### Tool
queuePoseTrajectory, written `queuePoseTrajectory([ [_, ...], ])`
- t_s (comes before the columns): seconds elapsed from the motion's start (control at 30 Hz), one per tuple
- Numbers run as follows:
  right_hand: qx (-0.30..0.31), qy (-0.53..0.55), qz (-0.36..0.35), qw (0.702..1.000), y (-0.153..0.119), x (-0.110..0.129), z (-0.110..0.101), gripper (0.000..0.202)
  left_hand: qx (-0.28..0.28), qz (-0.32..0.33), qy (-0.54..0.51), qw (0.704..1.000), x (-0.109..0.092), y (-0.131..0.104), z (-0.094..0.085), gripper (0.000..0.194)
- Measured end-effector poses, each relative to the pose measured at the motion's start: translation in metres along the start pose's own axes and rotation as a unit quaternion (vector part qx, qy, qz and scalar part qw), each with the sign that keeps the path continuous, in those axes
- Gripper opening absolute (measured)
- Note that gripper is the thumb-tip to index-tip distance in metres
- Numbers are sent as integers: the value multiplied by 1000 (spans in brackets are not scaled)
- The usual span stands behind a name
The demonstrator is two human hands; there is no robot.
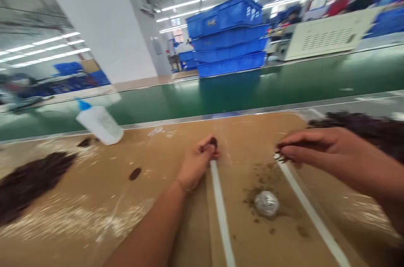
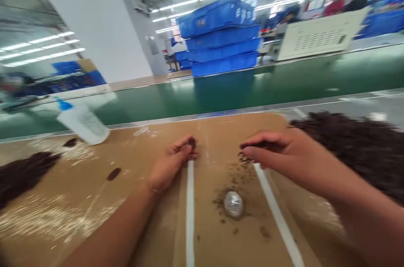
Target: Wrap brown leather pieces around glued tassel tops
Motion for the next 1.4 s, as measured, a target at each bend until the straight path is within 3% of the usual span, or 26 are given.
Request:
queuePoseTrajectory([
  [0.17,100,100,15,990,-1,22,35,23,51,11,12,999,-6,-4,5,53],
  [0.3,171,103,15,980,-7,32,61,16,46,26,35,998,-8,-8,7,53],
  [0.47,214,86,33,972,-15,29,75,17,18,6,41,999,-7,-5,5,48],
  [0.63,217,75,34,973,-15,28,78,14,-7,-15,56,998,-5,-4,2,43],
  [1.17,226,67,27,971,-16,36,79,10,-19,3,44,999,-6,-3,-2,48],
  [1.3,187,89,43,977,-13,33,73,11,-5,18,53,998,-9,-6,0,52],
  [1.4,114,169,83,976,-9,23,66,11,22,36,59,997,-12,-12,8,49],
])
Point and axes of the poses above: each hand's wrist, its own y-axis towards the middle knuckle, its own z-axis out of the palm, x = y × z, the point moved 10 cm from there along y, towards the middle knuckle, and after that the axes turned 14 degrees about -z, right-handed, at the moved point
